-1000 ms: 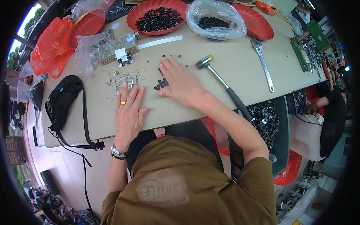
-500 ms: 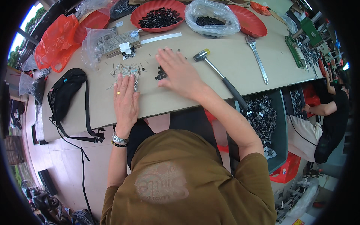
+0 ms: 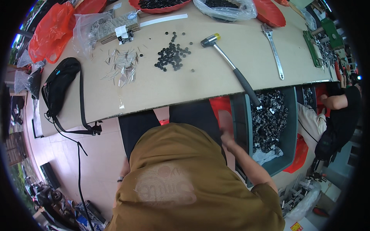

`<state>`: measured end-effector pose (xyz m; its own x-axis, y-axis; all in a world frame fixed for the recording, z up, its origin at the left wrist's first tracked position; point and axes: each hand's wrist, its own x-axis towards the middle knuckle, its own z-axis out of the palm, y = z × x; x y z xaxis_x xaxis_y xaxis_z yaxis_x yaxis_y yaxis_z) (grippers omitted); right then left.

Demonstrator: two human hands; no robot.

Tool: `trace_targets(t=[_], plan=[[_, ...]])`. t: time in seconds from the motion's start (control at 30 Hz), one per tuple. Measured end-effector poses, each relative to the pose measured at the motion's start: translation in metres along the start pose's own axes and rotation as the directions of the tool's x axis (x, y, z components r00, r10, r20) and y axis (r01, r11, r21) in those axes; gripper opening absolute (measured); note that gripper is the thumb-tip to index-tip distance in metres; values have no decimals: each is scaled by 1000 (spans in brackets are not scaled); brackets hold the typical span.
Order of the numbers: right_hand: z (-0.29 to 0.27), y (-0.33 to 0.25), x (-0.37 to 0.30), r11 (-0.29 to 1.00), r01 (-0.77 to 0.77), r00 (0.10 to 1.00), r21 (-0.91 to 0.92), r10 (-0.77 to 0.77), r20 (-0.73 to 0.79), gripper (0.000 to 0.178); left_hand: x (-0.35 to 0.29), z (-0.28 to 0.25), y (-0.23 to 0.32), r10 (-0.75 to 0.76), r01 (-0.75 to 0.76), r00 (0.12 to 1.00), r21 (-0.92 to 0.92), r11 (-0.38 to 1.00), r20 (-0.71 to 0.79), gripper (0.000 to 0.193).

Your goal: The person assembles components by fitting black rubber pieces onto metal pins by hand and tapping them together with a small mallet.

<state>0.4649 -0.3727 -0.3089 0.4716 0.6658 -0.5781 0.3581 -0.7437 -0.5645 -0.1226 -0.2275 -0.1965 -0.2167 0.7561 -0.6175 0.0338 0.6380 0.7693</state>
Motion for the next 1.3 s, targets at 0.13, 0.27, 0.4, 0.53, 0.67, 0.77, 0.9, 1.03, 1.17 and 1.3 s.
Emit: trace_targets(t=[0.13,0.27,0.4,0.53,0.67,0.77,0.9,1.03,1.17,1.3], plan=[[-28,-150,-56,944,-152,814,-294,288,505,70,5,-22,-5,-33,37,999,115,993,-31,23],[-27,-10,-46,866,-248,510,-435,498,701,72,52,2,25,-77,57,994,236,970,76,22],[-48,26,-88,863,-342,494,-371,501,710,71,92,3,53,-160,98,977,376,922,139,22],[-40,13,-108,859,-436,518,-268,483,706,70,138,16,97,-214,73,951,508,858,225,22],[-38,-7,-119,880,-454,595,-139,416,688,69,138,26,135,-199,-15,934,589,808,297,22],[-28,-20,-98,903,-429,663,-19,329,673,68,109,14,149,-157,-105,928,642,759,337,23],[-10,-6,-66,919,-360,757,160,188,625,67,94,10,148,-79,-240,916,697,675,392,24],[31,-144,-30,864,-390,798,320,144,585,66,37,-14,145,-129,-321,882,780,537,452,26],[6,-113,-49,812,-404,828,420,130,545,65,16,-24,135,-197,-370,852,823,431,485,28],[-25,-146,-42,599,410,893,-688,-107,438,26,-3,-33,117,-268,-381,832,851,361,486,30]])
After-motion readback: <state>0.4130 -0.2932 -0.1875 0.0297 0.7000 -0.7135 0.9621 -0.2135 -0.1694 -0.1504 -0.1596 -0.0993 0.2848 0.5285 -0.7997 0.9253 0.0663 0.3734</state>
